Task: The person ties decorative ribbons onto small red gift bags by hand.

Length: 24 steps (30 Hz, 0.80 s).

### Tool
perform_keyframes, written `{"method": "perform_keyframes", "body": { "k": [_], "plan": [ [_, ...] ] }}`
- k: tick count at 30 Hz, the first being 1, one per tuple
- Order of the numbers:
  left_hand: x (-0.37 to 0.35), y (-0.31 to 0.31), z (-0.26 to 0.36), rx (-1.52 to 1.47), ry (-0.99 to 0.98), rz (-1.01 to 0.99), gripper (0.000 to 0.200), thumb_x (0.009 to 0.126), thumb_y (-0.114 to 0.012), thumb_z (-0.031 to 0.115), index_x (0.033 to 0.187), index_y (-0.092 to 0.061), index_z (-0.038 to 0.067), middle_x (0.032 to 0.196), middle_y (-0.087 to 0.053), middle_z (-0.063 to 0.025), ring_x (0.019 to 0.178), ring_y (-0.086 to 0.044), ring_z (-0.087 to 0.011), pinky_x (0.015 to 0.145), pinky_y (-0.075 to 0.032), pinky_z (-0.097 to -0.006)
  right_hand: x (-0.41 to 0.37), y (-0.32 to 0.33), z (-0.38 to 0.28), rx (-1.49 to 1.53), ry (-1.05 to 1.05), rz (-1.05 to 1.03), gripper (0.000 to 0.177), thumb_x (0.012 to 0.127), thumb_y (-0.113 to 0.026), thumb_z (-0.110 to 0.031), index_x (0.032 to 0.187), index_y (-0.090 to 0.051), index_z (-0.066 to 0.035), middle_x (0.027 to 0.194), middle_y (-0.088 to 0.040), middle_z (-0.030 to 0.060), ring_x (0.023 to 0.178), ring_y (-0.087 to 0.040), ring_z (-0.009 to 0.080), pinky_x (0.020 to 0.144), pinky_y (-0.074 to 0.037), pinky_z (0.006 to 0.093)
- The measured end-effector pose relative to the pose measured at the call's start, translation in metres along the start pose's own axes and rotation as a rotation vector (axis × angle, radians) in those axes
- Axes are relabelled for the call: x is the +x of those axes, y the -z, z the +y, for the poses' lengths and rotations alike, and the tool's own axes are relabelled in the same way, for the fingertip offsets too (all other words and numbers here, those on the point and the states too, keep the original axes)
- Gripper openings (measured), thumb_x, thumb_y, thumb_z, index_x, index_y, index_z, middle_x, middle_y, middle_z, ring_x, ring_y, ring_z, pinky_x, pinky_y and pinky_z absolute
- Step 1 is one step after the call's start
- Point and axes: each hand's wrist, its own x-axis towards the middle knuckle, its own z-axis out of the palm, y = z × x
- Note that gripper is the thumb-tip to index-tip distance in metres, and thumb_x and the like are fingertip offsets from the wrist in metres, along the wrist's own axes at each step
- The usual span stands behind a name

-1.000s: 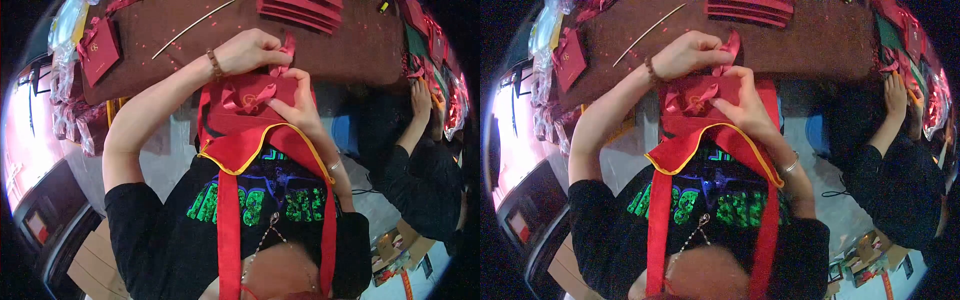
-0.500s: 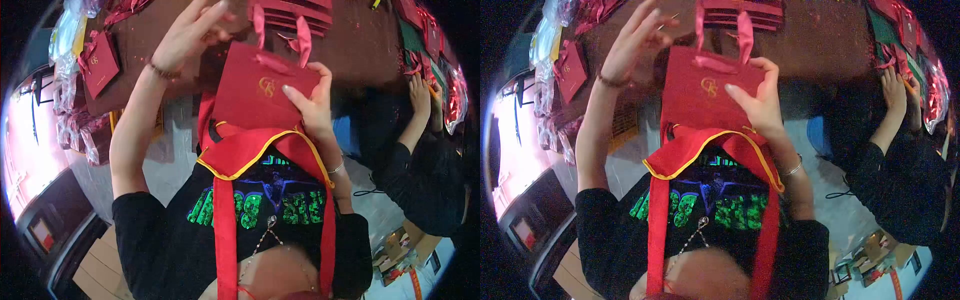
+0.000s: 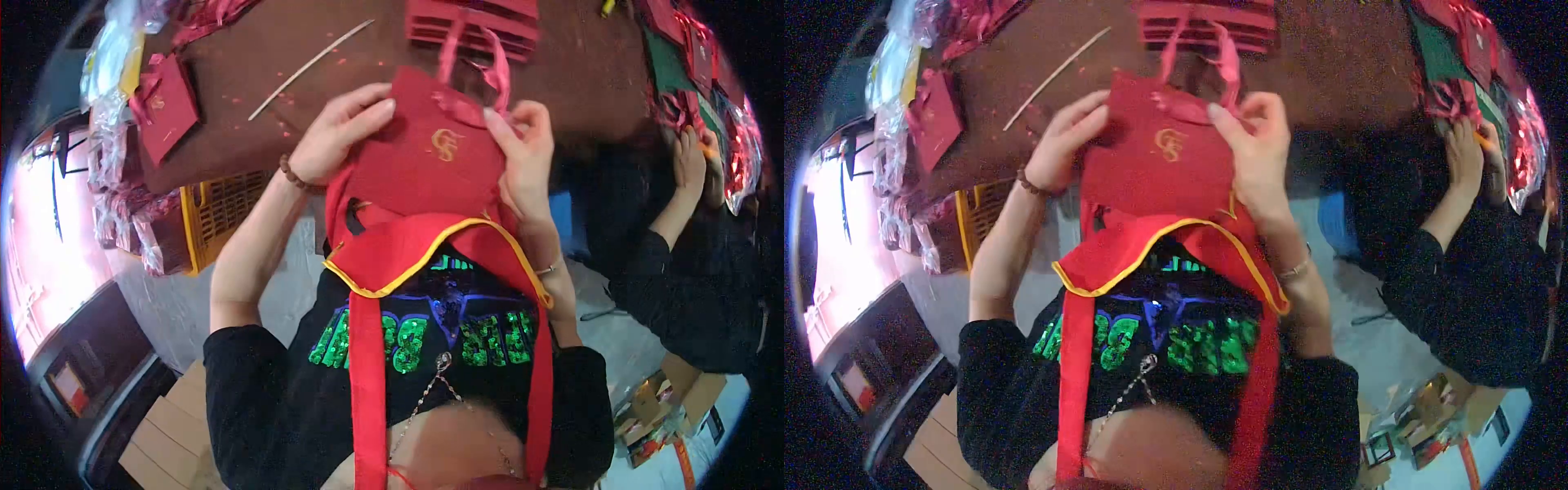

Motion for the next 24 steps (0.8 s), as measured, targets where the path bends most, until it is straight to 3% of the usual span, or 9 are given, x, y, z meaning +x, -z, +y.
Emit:
{"method": "perform_keyframes", "body": {
  "k": [2, 4, 8, 10, 15, 17, 19, 21, 24],
  "plan": [
    [-0.012, 0.005, -0.010, -0.115, -0.184, -0.126, 0.059, 0.083, -0.064, 0.012, 0.133, -0.036, -0.002, 0.127, -0.048, -0.0078, 0.116, -0.044, -0.0140, 0.098, -0.035, -0.0284, 0.002, -0.004, -0.005, 0.055, 0.029, 0.059, 0.024, 0.078, -0.067, 0.001, 0.088, -0.048, -0.008, 0.078, -0.049, -0.0016, 0.071, -0.048, 0.0060, 0.066, -0.041, 0.0204],
    [-0.033, -0.011, -0.007, 0.161, -0.256, 0.010, 0.070, 0.079, -0.068, 0.010, 0.137, -0.031, -0.001, 0.136, -0.038, -0.0087, 0.125, -0.034, -0.0158, 0.105, -0.026, -0.0304, 0.007, -0.005, -0.003, 0.151, -0.018, 0.025, 0.022, 0.081, -0.065, -0.001, 0.091, -0.048, -0.009, 0.082, -0.052, 0.0009, 0.078, -0.055, 0.0091, 0.070, -0.047, 0.0234],
    [-0.061, 0.004, 0.020, 0.264, -0.259, 0.179, 0.069, 0.076, -0.069, 0.007, 0.135, -0.034, -0.003, 0.135, -0.040, -0.0115, 0.126, -0.035, -0.0173, 0.105, -0.026, -0.0301, 0.008, -0.021, -0.015, 0.240, -0.120, -0.109, 0.024, 0.089, -0.056, -0.008, 0.110, -0.044, -0.007, 0.096, -0.058, 0.0085, 0.085, -0.059, 0.0141, 0.074, -0.050, 0.0284],
    [-0.091, 0.026, 0.035, 0.187, -0.401, 0.418, 0.066, 0.074, -0.065, 0.001, 0.134, -0.036, -0.004, 0.136, -0.040, -0.0135, 0.126, -0.035, -0.0179, 0.105, -0.026, -0.0308, 0.006, -0.030, -0.024, 0.261, -0.109, -0.209, 0.024, 0.090, -0.054, -0.009, 0.111, -0.044, -0.007, 0.097, -0.058, 0.0090, 0.085, -0.059, 0.0146, 0.074, -0.050, 0.0286],
    [-0.133, 0.081, 0.095, 0.625, -0.633, 0.935, 0.064, 0.071, -0.049, -0.007, 0.133, -0.037, -0.003, 0.135, -0.042, -0.0184, 0.126, -0.039, -0.0248, 0.104, -0.030, -0.0334, 0.007, -0.029, -0.011, 0.072, -0.183, -0.346, 0.020, 0.090, -0.053, -0.008, 0.109, -0.046, -0.006, 0.098, -0.059, 0.0092, 0.082, -0.059, 0.0147, 0.074, -0.049, 0.0270],
    [-0.124, 0.137, 0.090, 1.542, -0.521, 1.115, 0.061, 0.071, -0.045, -0.007, 0.131, -0.039, -0.002, 0.132, -0.043, -0.0215, 0.123, -0.042, -0.0327, 0.103, -0.033, -0.0370, 0.003, -0.028, -0.010, 0.066, -0.214, -0.361, 0.018, 0.090, -0.053, -0.007, 0.107, -0.047, -0.006, 0.097, -0.059, 0.0092, 0.082, -0.059, 0.0145, 0.073, -0.049, 0.0263],
    [-0.097, 0.196, 0.062, 1.573, -0.502, 1.208, 0.054, 0.072, -0.043, -0.006, 0.126, -0.043, 0.000, 0.127, -0.047, -0.0216, 0.114, -0.046, -0.0379, 0.098, -0.037, -0.0431, -0.001, -0.031, -0.011, 0.051, -0.254, -0.353, 0.013, 0.090, -0.053, -0.006, 0.102, -0.049, -0.005, 0.094, -0.060, 0.0088, 0.082, -0.059, 0.0138, 0.073, -0.049, 0.0250],
    [-0.073, 0.205, 0.053, 1.543, -0.095, 1.241, 0.049, 0.075, -0.046, 0.003, 0.124, -0.044, 0.006, 0.126, -0.047, -0.0139, 0.114, -0.046, -0.0356, 0.089, -0.041, -0.0508, -0.002, -0.027, -0.011, 0.035, -0.253, -0.358, 0.012, 0.090, -0.053, -0.006, 0.101, -0.050, -0.005, 0.093, -0.060, 0.0085, 0.081, -0.059, 0.0136, 0.073, -0.049, 0.0248],
    [-0.049, 0.198, 0.047, 1.730, 0.137, 1.310, 0.047, 0.082, -0.051, 0.017, 0.128, -0.043, 0.013, 0.130, -0.046, -0.0106, 0.116, -0.045, -0.0330, 0.087, -0.041, -0.0533, 0.003, -0.016, -0.009, 0.006, -0.242, -0.370, 0.011, 0.089, -0.054, -0.006, 0.100, -0.050, -0.005, 0.092, -0.061, 0.0078, 0.081, -0.059, 0.0135, 0.073, -0.048, 0.0245]
  ]
}}
